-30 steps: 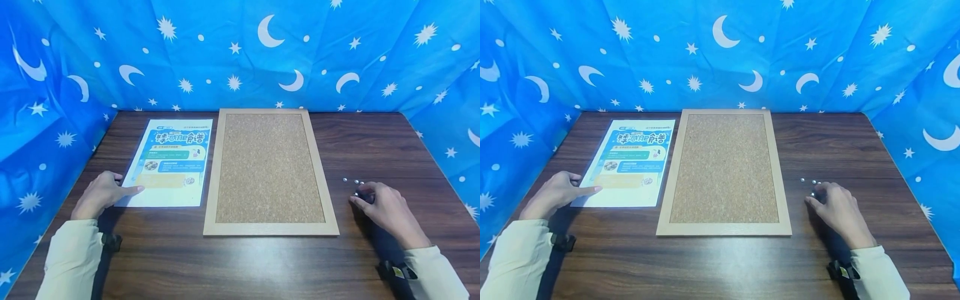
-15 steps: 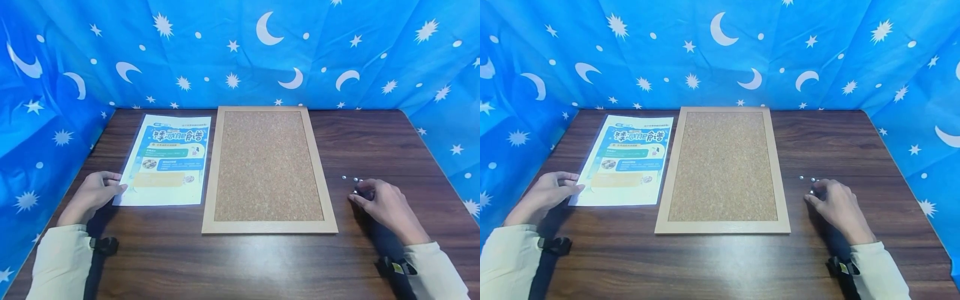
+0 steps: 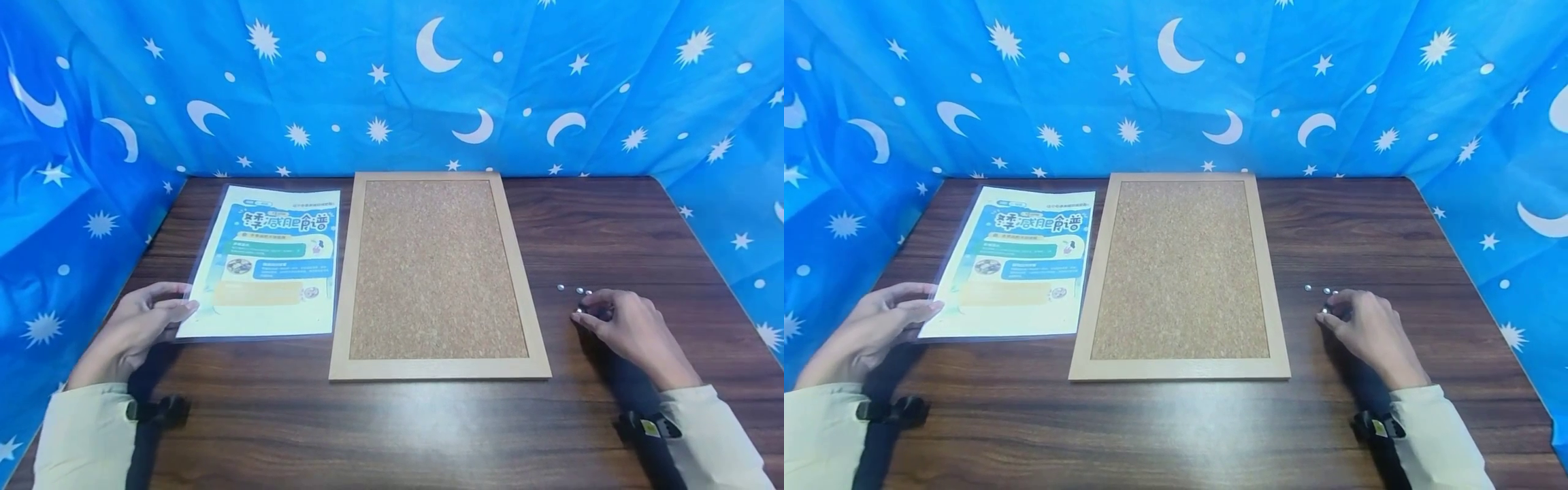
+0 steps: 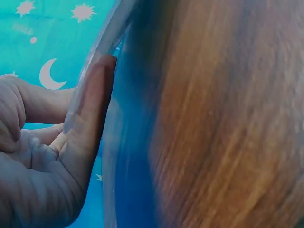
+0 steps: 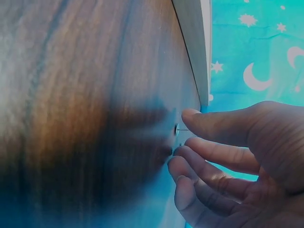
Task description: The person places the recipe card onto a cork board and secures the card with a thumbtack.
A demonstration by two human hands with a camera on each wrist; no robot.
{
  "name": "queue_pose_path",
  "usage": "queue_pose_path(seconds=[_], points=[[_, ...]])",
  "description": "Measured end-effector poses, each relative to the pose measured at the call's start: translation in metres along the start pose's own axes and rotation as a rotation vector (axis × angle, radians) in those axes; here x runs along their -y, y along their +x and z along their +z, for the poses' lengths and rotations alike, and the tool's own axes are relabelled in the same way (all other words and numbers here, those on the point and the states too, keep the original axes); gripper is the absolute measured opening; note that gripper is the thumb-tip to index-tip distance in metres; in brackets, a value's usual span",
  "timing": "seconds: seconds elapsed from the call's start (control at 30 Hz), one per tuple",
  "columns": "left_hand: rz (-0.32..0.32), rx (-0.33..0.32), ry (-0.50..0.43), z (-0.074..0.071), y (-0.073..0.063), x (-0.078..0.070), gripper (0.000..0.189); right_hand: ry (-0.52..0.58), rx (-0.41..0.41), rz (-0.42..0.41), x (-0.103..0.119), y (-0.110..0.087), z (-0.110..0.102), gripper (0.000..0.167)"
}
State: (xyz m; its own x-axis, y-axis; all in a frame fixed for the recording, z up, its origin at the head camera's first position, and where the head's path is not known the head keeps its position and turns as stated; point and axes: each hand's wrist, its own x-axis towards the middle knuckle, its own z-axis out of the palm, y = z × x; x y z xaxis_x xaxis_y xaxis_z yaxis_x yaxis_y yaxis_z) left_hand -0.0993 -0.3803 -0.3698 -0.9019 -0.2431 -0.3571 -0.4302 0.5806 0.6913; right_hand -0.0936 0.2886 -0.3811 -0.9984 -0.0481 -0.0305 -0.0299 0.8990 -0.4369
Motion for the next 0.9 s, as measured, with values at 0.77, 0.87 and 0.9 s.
queue_pose_path(seconds=[0.77, 0.87, 0.9], points=[[-0.108, -0.109, -0.158, -0.012, -0.023, -0.004, 0.059, 0.022, 0.005, 0.040, -0.001, 0.008, 0.003, 0.017], [-0.097, -0.102, -0.230, -0.011, -0.026, -0.007, 0.043, 0.024, -0.008, 0.036, -0.001, 0.007, 0.004, 0.017], [-0.088, -0.097, -0.247, -0.011, -0.027, -0.008, 0.040, 0.024, -0.015, 0.033, -0.001, 0.007, 0.004, 0.016]])
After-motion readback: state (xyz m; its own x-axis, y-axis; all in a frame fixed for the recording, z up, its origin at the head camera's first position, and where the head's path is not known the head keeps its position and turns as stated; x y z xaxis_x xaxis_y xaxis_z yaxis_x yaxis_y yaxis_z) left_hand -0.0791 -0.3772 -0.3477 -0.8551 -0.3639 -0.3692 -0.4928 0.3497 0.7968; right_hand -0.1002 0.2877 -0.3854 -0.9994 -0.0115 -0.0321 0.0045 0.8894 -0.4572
